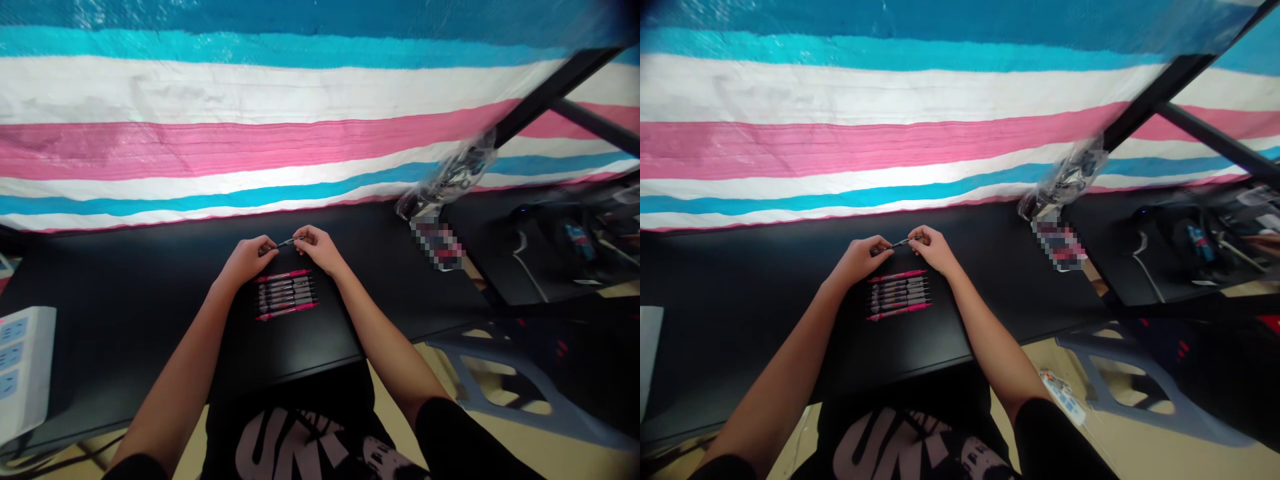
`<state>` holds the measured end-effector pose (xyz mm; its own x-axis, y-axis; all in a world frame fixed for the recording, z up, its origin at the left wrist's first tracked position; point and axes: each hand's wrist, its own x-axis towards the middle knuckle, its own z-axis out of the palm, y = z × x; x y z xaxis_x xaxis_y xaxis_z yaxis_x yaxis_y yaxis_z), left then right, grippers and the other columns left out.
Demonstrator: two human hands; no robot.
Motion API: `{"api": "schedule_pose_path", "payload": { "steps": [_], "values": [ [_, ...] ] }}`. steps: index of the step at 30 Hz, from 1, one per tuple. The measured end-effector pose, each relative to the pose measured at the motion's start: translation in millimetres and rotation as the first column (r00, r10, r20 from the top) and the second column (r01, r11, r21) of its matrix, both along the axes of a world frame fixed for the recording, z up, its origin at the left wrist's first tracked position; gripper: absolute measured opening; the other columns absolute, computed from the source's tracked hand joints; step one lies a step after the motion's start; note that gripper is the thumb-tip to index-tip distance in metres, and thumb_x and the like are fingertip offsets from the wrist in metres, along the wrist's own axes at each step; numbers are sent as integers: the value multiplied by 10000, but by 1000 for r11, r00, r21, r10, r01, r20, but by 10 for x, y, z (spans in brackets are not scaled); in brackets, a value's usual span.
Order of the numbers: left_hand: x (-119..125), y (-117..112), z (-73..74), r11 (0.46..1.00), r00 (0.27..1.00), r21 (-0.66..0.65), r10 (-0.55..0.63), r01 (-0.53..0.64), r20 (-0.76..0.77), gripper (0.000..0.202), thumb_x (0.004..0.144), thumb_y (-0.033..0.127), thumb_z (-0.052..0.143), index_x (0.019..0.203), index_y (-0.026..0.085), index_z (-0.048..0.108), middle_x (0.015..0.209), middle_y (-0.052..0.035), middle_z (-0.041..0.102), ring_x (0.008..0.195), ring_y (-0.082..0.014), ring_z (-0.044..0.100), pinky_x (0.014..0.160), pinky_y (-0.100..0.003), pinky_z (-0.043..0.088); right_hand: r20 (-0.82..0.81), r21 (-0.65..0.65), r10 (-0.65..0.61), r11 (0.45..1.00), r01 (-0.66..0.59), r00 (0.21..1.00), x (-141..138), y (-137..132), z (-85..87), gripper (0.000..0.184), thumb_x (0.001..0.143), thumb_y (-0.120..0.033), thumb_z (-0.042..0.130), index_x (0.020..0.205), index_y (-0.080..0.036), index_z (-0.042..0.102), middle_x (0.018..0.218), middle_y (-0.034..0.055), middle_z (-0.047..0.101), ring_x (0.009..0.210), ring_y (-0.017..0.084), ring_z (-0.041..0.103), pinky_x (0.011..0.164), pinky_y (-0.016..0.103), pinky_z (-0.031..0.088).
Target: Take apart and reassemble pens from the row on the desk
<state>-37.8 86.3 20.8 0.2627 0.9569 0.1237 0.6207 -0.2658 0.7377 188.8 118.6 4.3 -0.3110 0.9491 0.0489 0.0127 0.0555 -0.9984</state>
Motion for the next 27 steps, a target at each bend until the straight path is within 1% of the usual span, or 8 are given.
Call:
{"api": "schedule_pose_path", "payload": {
  "steps": [2, 7, 11, 14, 16, 19, 23, 27],
  "values": [
    [-44, 4, 11, 999, 1000, -33, 12, -12, 12, 188, 875, 366, 661, 921, 206, 747, 798, -45, 749, 727, -205, 676, 696, -311, 507, -51, -15, -26, 1000, 25, 998, 16, 7, 9, 273, 763, -404, 785, 918, -210, 673, 713, -22, 642, 640, 137, 583, 630, 283, 508],
    [-97, -13, 66, 1000, 1000, 6, 16, -16, -7, 309, 928, 368, 586, 1115, 205, 769, 714, -2, 680, 600, -148, 560, 639, -280, 451, -206, -131, -62, 991, 35, 977, 37, 4, 22, 306, 760, -388, 805, 977, -204, 692, 704, -30, 636, 634, 120, 579, 630, 262, 496],
    [-86, -11, 63, 999, 999, 27, 44, -43, -31, 317, 921, 446, 603, 976, 193, 784, 657, -4, 653, 601, -155, 559, 626, -282, 434, -315, -222, -147, 972, 78, 938, 44, 23, 24, 286, 780, -404, 804, 955, -212, 684, 730, -25, 649, 658, 119, 618, 630, 245, 520],
    [-90, 0, 41, 998, 996, 33, 53, -51, -67, 329, 925, 483, 603, 900, 205, 778, 634, -7, 648, 588, -158, 557, 606, -284, 418, -376, -305, -219, 947, 103, 900, 46, 43, 31, 291, 824, -445, 777, 932, -233, 608, 904, 12, 738, 771, 150, 721, 654, 250, 567],
    [-99, 7, 28, 998, 995, 31, 51, -48, -85, 311, 929, 469, 605, 891, 214, 779, 627, -7, 647, 580, -157, 556, 607, -286, 416, -400, -346, -219, 935, 75, 890, 41, 47, 37, 302, 861, -459, 749, 949, -242, 559, 969, 31, 768, 820, 176, 763, 670, 269, 594],
    [-109, 12, 18, 998, 994, 31, 54, -52, -91, 293, 931, 455, 608, 906, 220, 781, 624, -4, 645, 574, -158, 556, 610, -288, 417, -404, -360, -187, 932, 33, 896, 28, 42, 46, 299, 908, -468, 709, 986, -246, 524, 932, 40, 782, 825, 198, 787, 683, 288, 616],
    [-110, 13, 16, 998, 994, 30, 56, -54, -94, 294, 930, 456, 608, 913, 220, 782, 627, -5, 646, 573, -160, 555, 603, -290, 409, -404, -346, -167, 938, 19, 900, 12, 30, 51, 284, 941, -469, 675, 1006, -251, 504, 923, 36, 789, 826, 194, 796, 669, 271, 620],
    [-106, 18, 7, 998, 993, 32, 59, -56, -101, 296, 928, 457, 603, 922, 222, 784, 634, -7, 652, 572, -163, 559, 608, -295, 411, -421, -314, -147, 950, 8, 895, -14, 11, 45, 311, 924, -459, 706, 1008, -257, 484, 917, 28, 792, 844, 188, 796, 709, 286, 636]
  ]
}}
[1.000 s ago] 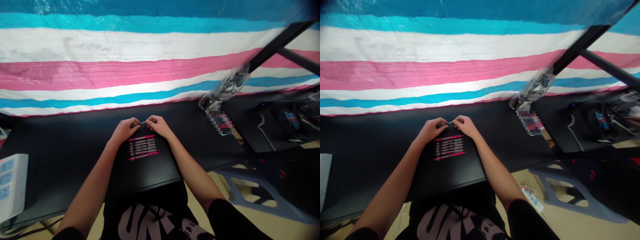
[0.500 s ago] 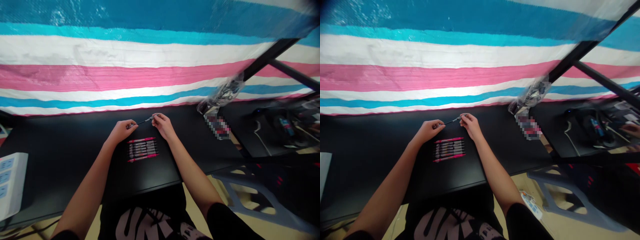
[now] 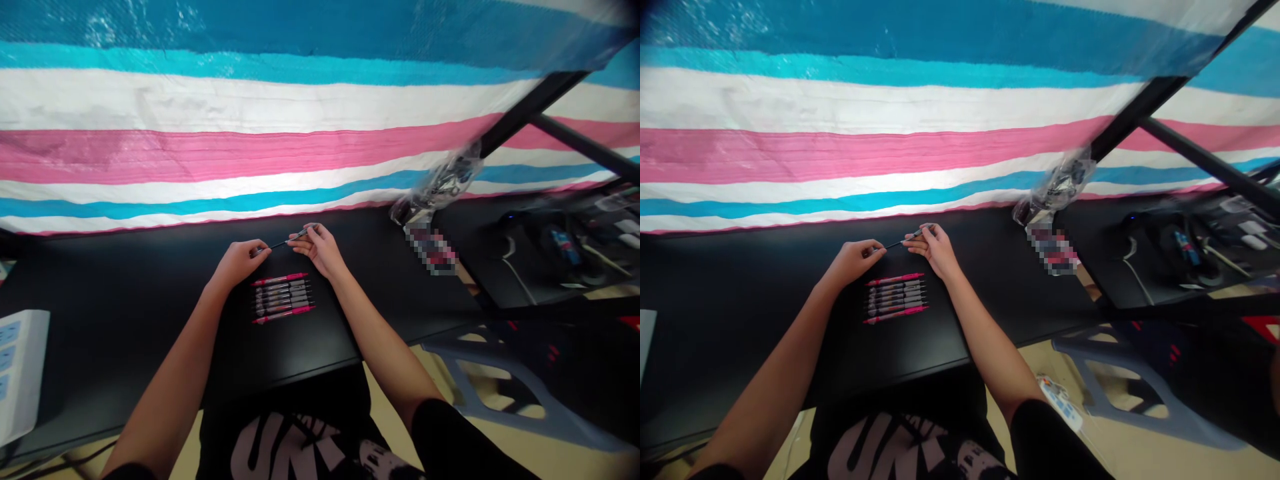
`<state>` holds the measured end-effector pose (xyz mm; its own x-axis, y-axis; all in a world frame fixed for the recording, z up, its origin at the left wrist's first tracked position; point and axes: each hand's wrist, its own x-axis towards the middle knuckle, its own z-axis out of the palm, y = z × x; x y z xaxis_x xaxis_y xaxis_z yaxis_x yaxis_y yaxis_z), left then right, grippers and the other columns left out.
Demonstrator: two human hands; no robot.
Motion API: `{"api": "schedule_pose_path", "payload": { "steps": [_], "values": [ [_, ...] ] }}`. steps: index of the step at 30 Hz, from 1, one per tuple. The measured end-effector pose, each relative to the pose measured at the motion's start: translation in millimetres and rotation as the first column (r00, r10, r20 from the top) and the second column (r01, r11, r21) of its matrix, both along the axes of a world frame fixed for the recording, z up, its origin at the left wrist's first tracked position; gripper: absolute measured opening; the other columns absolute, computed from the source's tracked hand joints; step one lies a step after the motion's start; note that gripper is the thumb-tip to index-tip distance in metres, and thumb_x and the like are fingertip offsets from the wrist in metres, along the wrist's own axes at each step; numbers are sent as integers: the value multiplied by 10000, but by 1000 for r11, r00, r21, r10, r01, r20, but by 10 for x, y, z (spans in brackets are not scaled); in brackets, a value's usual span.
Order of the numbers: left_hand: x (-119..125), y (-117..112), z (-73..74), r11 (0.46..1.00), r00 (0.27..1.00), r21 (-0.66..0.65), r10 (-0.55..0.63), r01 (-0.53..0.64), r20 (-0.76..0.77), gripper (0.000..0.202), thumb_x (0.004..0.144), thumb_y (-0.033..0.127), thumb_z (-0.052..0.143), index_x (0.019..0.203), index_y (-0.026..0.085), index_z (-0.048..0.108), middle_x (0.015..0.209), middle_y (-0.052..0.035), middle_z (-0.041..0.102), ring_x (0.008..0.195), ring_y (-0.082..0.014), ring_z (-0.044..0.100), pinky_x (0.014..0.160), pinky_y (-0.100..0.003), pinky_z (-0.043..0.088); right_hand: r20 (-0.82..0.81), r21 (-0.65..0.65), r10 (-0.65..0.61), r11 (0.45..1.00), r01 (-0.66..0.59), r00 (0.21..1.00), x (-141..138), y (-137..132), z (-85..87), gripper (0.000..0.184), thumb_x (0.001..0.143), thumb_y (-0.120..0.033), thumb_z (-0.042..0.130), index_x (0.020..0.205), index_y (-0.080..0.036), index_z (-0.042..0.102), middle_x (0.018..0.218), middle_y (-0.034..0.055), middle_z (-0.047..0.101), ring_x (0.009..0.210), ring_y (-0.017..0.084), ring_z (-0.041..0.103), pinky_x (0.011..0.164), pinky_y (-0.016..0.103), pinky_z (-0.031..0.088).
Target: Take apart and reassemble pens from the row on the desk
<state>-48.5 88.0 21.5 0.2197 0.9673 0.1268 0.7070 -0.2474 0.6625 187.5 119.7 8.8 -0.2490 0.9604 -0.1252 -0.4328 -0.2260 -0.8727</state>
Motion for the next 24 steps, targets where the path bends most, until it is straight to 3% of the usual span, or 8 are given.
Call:
{"api": "schedule_pose_path", "payload": {
  "steps": [6, 13, 24],
  "values": [
    [9, -13, 28, 1000, 1000, 11, -3, 3, -25, 268, 925, 430, 603, 932, 232, 783, 653, -16, 660, 591, -177, 574, 616, -300, 413, -25, 15, 3, 1000, -3, 1000, -67, -39, -29, 349, 869, -324, 776, 998, -257, 458, 956, 46, 793, 888, 180, 793, 859, 327, 648],
    [7, -33, 85, 1000, 998, 7, 7, -7, -68, 277, 935, 432, 592, 929, 226, 777, 665, -26, 669, 602, -179, 581, 628, -300, 403, -73, 13, 55, 998, -55, 996, -62, -22, -58, 359, 923, -400, 725, 1014, -275, 401, 878, 26, 802, 870, 202, 805, 798, 338, 659],
    [-7, -19, 73, 999, 996, -31, 21, -24, -90, 290, 949, 426, 585, 968, 200, 766, 738, -27, 697, 662, -171, 599, 664, -286, 405, -76, -22, -31, 999, 29, 997, -4, 18, 6, 251, 983, -291, 639, 1019, -275, 391, 859, 15, 795, 817, 190, 803, 736, 301, 657]
  ]
}}
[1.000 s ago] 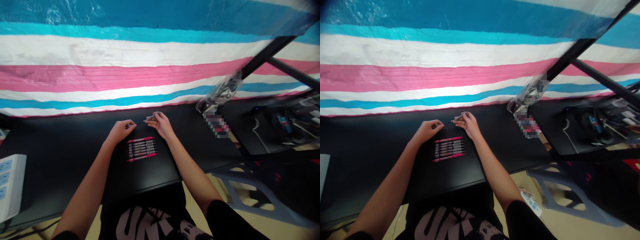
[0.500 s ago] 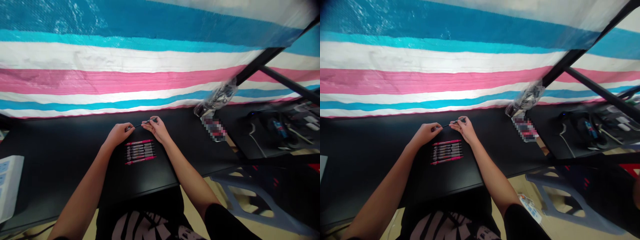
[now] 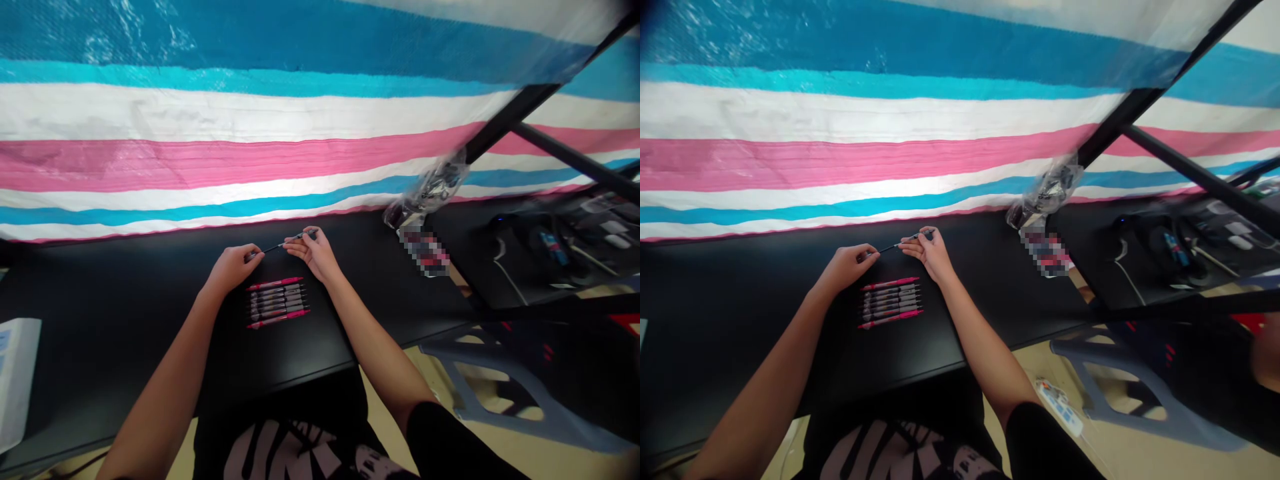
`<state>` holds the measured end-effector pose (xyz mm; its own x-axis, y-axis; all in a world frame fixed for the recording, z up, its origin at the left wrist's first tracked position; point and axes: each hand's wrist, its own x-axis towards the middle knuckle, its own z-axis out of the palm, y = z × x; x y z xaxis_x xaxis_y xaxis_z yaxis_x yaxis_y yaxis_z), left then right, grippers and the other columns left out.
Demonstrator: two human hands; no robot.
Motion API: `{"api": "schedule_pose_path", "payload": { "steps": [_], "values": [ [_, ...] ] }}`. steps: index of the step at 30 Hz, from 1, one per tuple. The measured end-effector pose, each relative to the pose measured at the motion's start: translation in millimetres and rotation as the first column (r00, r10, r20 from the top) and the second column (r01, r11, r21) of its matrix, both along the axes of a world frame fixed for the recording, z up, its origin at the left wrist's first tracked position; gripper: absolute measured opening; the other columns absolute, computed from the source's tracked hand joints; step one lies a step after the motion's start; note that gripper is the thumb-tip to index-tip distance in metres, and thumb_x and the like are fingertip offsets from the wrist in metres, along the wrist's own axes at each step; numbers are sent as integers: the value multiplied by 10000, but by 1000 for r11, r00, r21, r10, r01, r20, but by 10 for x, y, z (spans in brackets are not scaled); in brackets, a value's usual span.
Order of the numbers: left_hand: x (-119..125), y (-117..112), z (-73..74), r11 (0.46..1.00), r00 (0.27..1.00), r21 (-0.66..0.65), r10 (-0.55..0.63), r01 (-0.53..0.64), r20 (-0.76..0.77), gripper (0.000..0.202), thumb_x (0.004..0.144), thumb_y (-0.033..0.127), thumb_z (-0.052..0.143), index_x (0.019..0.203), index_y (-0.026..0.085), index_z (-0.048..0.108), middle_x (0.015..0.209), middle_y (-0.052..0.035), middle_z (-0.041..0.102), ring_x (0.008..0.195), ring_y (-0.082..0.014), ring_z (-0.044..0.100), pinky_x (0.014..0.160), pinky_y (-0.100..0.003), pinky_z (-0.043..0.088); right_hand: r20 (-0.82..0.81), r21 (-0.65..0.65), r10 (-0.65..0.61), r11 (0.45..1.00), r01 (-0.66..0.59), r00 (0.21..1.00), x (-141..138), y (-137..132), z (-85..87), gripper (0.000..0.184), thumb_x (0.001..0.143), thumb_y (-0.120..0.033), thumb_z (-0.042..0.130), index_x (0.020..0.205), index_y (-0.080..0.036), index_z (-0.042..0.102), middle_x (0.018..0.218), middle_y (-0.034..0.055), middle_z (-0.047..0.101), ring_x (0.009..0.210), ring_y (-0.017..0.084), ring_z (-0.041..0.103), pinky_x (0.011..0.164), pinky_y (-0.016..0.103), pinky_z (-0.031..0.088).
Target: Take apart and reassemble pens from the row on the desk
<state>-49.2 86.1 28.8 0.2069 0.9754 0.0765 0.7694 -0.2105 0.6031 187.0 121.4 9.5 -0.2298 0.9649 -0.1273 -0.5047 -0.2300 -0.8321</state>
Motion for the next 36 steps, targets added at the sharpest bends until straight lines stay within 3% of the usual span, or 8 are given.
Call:
{"api": "schedule_pose_path", "payload": {
  "steps": [9, 18, 27, 36],
  "values": [
    [21, 12, -31, 1000, 1000, 10, 11, -11, -26, 291, 953, 429, 583, 964, 203, 766, 726, -30, 692, 647, -169, 594, 643, -286, 389, -20, -7, 43, 999, -43, 999, -32, -23, -1, 183, 998, -225, 585, 1009, -256, 405, 893, 65, 804, 851, 196, 807, 775, 299, 652],
    [11, 13, -27, 999, 1000, 16, 28, -28, 7, 297, 947, 443, 588, 944, 201, 760, 700, -23, 676, 637, -171, 584, 635, -289, 387, -29, -19, -5, 1000, 4, 1000, -13, 7, -20, 156, 1002, -125, 512, 990, -250, 421, 870, 47, 800, 834, 172, 803, 822, 309, 656],
    [40, 8, -25, 1000, 992, -7, 21, -20, 128, 300, 936, 444, 588, 915, 188, 744, 671, -2, 647, 615, -145, 551, 619, -275, 386, -7, 8, -54, 999, 54, 999, -8, 18, -27, 201, 983, -198, 601, 1002, -263, 413, 896, 23, 789, 828, 165, 794, 795, 297, 656],
    [25, 8, -40, 1000, 993, -10, 18, -17, 113, 298, 942, 436, 582, 920, 187, 745, 660, -6, 639, 601, -142, 541, 608, -277, 376, 68, 61, -63, 996, 59, 996, -1, 30, -68, 235, 963, -308, 639, 1013, -269, 413, 881, -2, 795, 627, 114, 727, 533, 173, 536]
  ]
}}
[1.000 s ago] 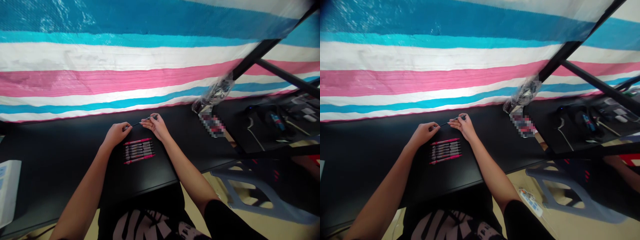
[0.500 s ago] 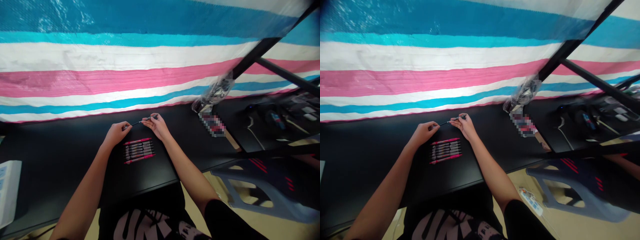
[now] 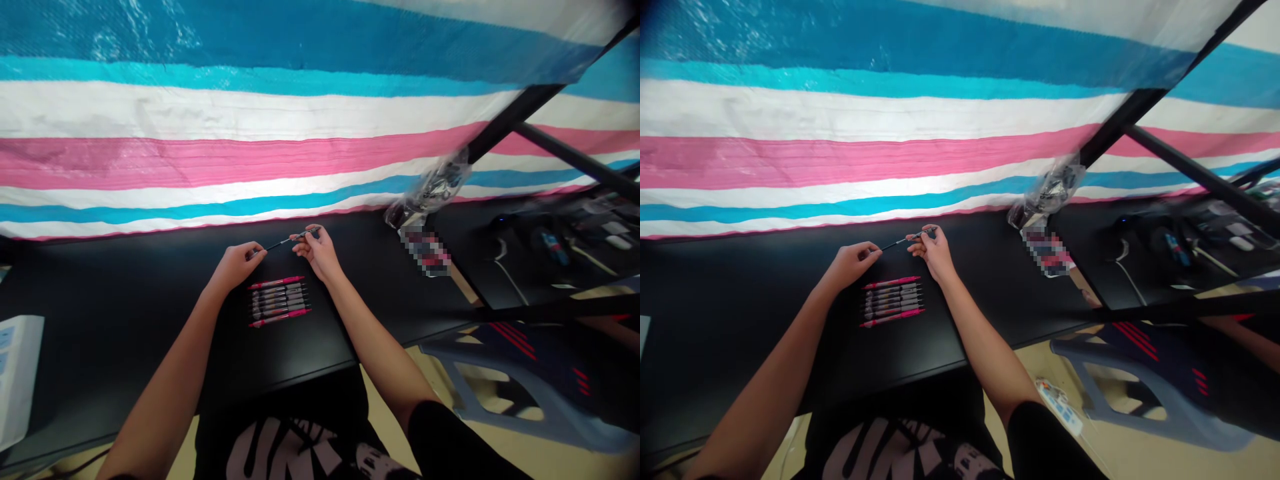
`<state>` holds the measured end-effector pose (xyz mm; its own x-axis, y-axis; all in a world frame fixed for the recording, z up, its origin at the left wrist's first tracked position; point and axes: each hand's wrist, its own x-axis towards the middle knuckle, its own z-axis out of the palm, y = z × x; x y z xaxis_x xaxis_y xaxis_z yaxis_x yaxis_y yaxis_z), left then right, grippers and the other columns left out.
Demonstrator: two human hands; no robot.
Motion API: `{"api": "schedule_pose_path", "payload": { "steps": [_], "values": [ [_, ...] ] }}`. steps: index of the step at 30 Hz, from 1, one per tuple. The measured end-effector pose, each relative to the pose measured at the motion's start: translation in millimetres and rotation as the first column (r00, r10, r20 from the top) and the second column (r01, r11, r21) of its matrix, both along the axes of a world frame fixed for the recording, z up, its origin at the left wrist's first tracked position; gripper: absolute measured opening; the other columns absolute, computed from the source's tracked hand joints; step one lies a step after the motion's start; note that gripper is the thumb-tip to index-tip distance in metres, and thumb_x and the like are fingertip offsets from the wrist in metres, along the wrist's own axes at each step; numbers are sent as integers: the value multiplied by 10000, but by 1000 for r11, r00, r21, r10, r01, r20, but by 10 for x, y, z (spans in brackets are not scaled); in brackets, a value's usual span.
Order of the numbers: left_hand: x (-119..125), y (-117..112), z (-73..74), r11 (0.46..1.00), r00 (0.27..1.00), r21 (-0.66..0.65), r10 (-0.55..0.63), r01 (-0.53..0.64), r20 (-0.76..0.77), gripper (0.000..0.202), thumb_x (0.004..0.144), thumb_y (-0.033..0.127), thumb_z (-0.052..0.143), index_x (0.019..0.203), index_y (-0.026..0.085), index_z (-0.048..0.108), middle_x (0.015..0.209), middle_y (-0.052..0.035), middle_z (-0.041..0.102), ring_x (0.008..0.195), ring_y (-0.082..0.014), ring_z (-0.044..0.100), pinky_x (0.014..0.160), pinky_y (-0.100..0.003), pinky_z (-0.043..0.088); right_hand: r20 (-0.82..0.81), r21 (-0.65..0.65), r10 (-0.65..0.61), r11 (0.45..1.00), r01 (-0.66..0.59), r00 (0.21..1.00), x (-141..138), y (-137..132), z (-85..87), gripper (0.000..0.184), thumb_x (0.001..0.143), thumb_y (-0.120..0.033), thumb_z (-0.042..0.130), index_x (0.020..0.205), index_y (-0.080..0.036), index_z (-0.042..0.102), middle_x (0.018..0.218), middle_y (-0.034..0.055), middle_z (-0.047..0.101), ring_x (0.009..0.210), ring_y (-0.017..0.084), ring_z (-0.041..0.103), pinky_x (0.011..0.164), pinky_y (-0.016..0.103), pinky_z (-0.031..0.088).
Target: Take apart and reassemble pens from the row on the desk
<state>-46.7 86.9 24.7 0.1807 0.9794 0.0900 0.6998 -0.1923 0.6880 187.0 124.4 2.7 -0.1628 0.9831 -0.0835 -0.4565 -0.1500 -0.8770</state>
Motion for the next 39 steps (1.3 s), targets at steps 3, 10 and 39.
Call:
{"api": "schedule_pose_path", "payload": {
  "steps": [3, 10, 39],
  "values": [
    [2, -1, 1, 1000, 1000, 3, -5, 5, -10, 298, 944, 439, 584, 929, 191, 747, 661, -6, 637, 606, -146, 546, 610, -276, 380, 19, 29, -15, 999, 14, 1000, 0, -21, 37, 227, 952, -314, 642, 1010, -265, 428, 889, 3, 795, 596, 111, 704, 510, 174, 503],
    [9, -6, -17, 1000, 1000, 30, -9, 9, -7, 287, 940, 442, 597, 936, 196, 746, 644, 3, 612, 602, -148, 531, 610, -277, 376, 18, -6, -10, 1000, 10, 1000, -8, -48, 98, 182, 957, -273, 610, 1020, -270, 440, 920, -1, 791, 597, 110, 684, 523, 188, 489],
    [5, -3, -30, 999, 1000, 40, -17, 18, -18, 252, 943, 421, 607, 973, 208, 738, 689, -7, 642, 621, -150, 544, 640, -279, 393, -60, -114, 13, 993, -19, 998, -3, -57, 76, 154, 975, -234, 604, 1007, -271, 458, 892, -7, 783, 528, 97, 607, 550, 203, 524]
  ]
}}
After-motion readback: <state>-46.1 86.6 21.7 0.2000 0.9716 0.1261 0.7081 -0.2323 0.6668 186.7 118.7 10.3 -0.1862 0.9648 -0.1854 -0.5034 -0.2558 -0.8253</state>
